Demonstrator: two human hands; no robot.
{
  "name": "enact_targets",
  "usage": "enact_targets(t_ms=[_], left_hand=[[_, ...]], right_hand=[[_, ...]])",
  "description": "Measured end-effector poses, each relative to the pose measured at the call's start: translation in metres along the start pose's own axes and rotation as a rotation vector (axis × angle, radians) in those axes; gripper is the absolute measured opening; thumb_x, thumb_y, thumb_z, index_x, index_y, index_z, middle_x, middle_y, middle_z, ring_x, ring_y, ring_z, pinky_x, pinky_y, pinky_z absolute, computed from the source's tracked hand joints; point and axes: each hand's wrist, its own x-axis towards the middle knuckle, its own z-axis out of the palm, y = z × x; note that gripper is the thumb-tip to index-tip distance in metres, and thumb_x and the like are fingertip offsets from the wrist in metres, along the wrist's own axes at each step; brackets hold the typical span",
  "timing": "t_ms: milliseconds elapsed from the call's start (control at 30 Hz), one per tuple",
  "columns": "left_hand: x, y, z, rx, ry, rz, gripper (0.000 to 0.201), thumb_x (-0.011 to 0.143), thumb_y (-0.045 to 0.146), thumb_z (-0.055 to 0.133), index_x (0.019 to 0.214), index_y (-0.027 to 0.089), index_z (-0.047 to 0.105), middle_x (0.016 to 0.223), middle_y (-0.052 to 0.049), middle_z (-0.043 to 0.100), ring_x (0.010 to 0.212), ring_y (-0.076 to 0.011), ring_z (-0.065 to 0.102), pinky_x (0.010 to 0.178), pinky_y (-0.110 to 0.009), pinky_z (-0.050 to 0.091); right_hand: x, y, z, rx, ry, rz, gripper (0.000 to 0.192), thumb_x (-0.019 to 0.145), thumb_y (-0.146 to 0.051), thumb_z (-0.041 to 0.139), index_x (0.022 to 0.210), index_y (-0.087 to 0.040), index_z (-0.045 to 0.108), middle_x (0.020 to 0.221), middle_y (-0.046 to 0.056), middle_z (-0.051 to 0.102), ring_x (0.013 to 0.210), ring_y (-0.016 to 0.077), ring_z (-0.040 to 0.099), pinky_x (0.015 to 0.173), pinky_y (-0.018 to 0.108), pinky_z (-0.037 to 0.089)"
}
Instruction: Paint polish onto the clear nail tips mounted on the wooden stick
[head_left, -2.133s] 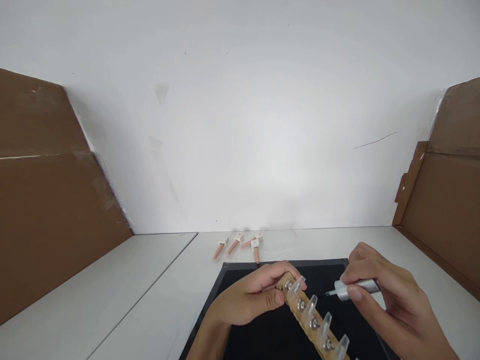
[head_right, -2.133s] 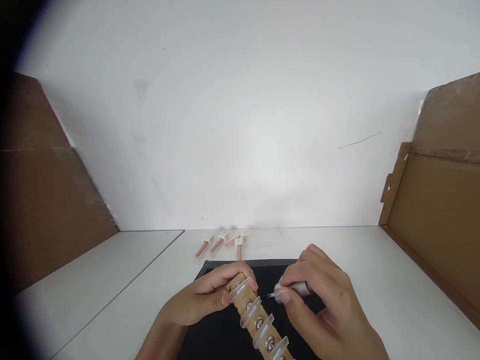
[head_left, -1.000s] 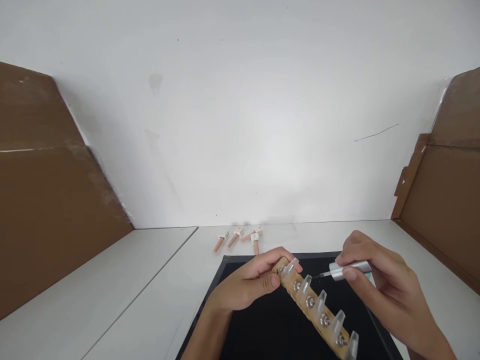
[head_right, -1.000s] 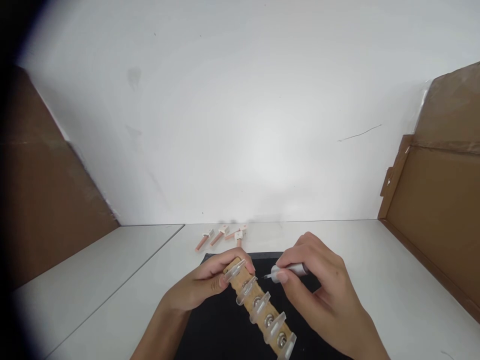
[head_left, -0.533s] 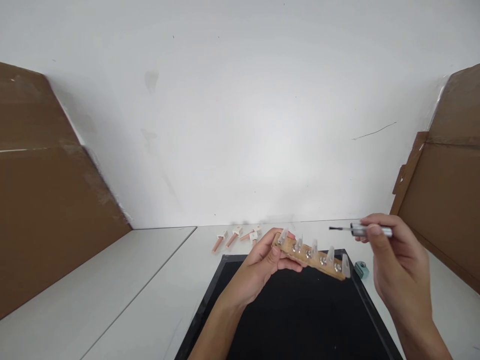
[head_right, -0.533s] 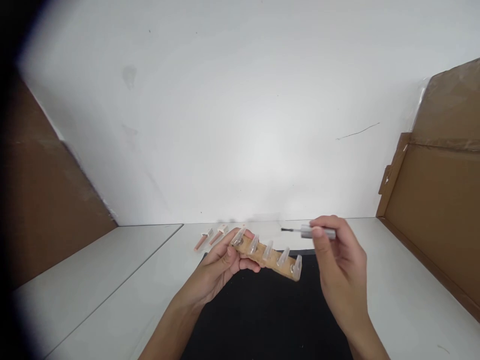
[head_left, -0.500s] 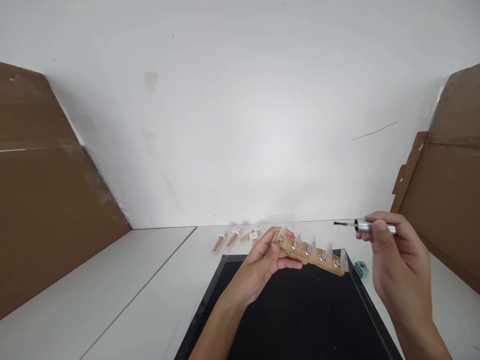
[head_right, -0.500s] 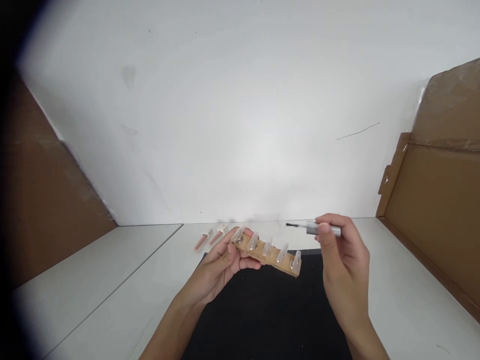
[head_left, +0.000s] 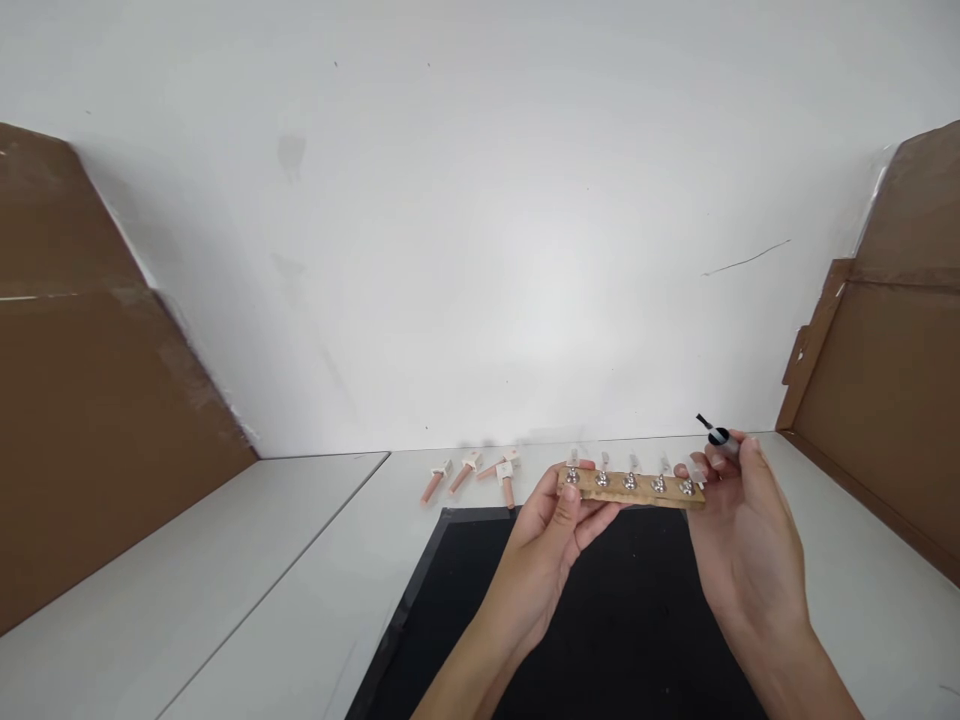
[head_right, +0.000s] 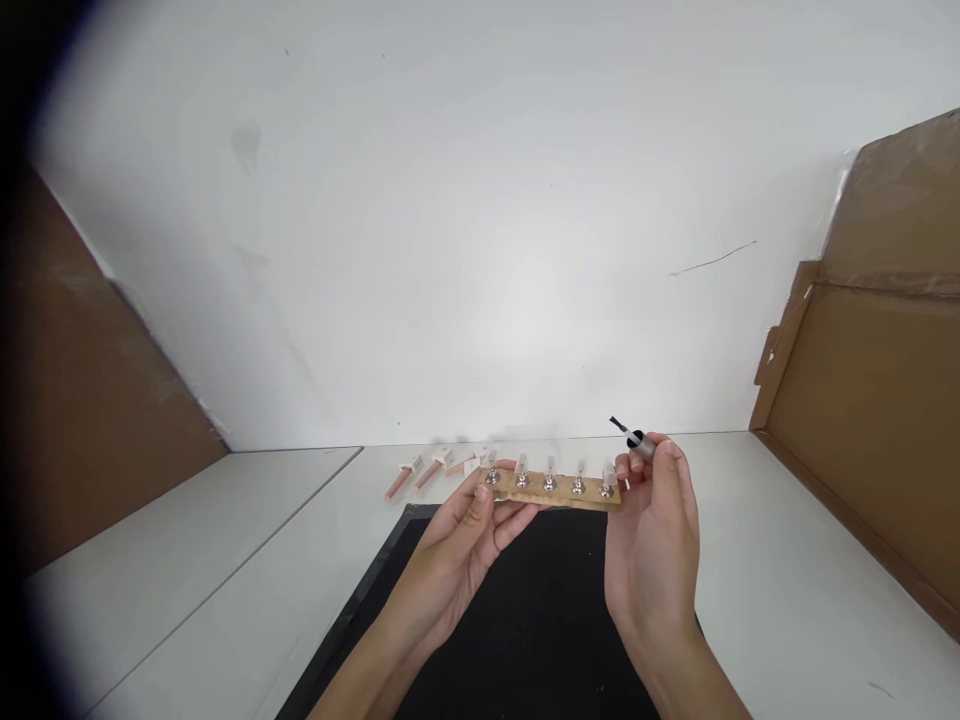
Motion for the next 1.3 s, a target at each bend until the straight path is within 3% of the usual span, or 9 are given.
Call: enact_targets(t_ms=[167, 367, 633, 767, 867, 1000, 1200, 1300], left_hand=[[0.002, -0.008, 0.008, -0.001, 0.084, 0.003, 0.026, 0.071, 0.037, 0.076, 0.089, 0.02, 0.067, 0.098, -0.002, 0.074, 0.105, -0.0192, 0.065, 0.098, -0.033, 0.048], [0.001, -0.021, 0.012, -0.024, 0.138, 0.003, 0.034, 0.057, 0.033, 0.085, 0.079, 0.018, 0.066, 0.075, 0.001, 0.071, 0.08, -0.0151, 0.066, 0.082, -0.029, 0.051], [0.005, -0.029, 0.015, -0.112, 0.082, 0.029, 0.036, 0.046, 0.028, 0.091, 0.073, 0.017, 0.07, 0.065, 0.003, 0.068, 0.061, -0.0076, 0.058, 0.063, -0.019, 0.047], [0.007, -0.033, 0.013, -0.065, 0.063, -0.007, 0.038, 0.047, 0.034, 0.089, 0.079, 0.018, 0.075, 0.063, 0.001, 0.069, 0.058, -0.0092, 0.059, 0.064, -0.022, 0.048], [0.011, -0.03, 0.007, -0.041, 0.054, 0.03, 0.034, 0.05, 0.036, 0.088, 0.077, 0.02, 0.076, 0.072, 0.0, 0.073, 0.061, -0.0108, 0.061, 0.067, -0.025, 0.049], [0.017, -0.016, -0.006, 0.006, -0.082, 0.056, 0.031, 0.05, 0.036, 0.087, 0.075, 0.022, 0.076, 0.077, -0.002, 0.075, 0.073, -0.0161, 0.066, 0.068, -0.027, 0.051], [0.025, -0.002, -0.024, 0.074, -0.476, 0.002, 0.025, 0.061, 0.029, 0.082, 0.084, 0.021, 0.076, 0.082, -0.003, 0.076, 0.079, -0.018, 0.07, 0.067, -0.026, 0.055], [0.027, -0.008, -0.025, 0.133, -0.521, 0.0, 0.023, 0.066, 0.028, 0.08, 0.088, 0.022, 0.076, 0.085, -0.003, 0.076, 0.081, -0.0166, 0.07, 0.069, -0.024, 0.055]], right_hand=[[-0.001, 0.005, -0.001, -0.026, 0.029, -0.034, 0.013, 0.094, -0.033, 0.049, 0.083, -0.026, 0.052, 0.072, -0.002, 0.039, 0.061, 0.0154, 0.048, 0.059, 0.03, 0.051], [-0.006, 0.011, -0.003, -0.175, 0.038, -0.114, 0.015, 0.095, -0.038, 0.047, 0.086, -0.026, 0.05, 0.075, -0.001, 0.044, 0.065, 0.0162, 0.054, 0.06, 0.03, 0.053], [-0.012, 0.004, 0.002, -0.038, 0.136, 0.087, 0.014, 0.095, -0.033, 0.048, 0.084, -0.026, 0.053, 0.073, -0.001, 0.046, 0.063, 0.0156, 0.055, 0.059, 0.029, 0.053], [-0.011, 0.009, -0.002, -0.077, 0.057, 0.065, 0.014, 0.093, -0.036, 0.048, 0.085, -0.026, 0.051, 0.073, -0.001, 0.044, 0.064, 0.0175, 0.054, 0.058, 0.031, 0.054], [0.002, 0.009, -0.009, -0.159, -0.034, -0.068, 0.013, 0.093, -0.035, 0.047, 0.084, -0.026, 0.051, 0.073, -0.002, 0.042, 0.062, 0.0166, 0.051, 0.057, 0.03, 0.051], [0.024, -0.002, -0.019, -0.198, -0.039, -0.352, 0.01, 0.088, -0.03, 0.056, 0.079, -0.024, 0.056, 0.079, -0.002, 0.044, 0.06, 0.0133, 0.046, 0.061, 0.028, 0.046], [0.023, -0.02, -0.026, -0.461, -0.384, -0.334, 0.017, 0.08, -0.04, 0.07, 0.073, -0.025, 0.065, 0.065, -0.001, 0.053, 0.058, 0.0157, 0.049, 0.046, 0.025, 0.039], [0.03, -0.028, -0.041, -0.584, -0.459, -0.388, 0.021, 0.081, -0.043, 0.068, 0.07, -0.025, 0.065, 0.062, -0.001, 0.056, 0.053, 0.0149, 0.05, 0.045, 0.026, 0.04]])
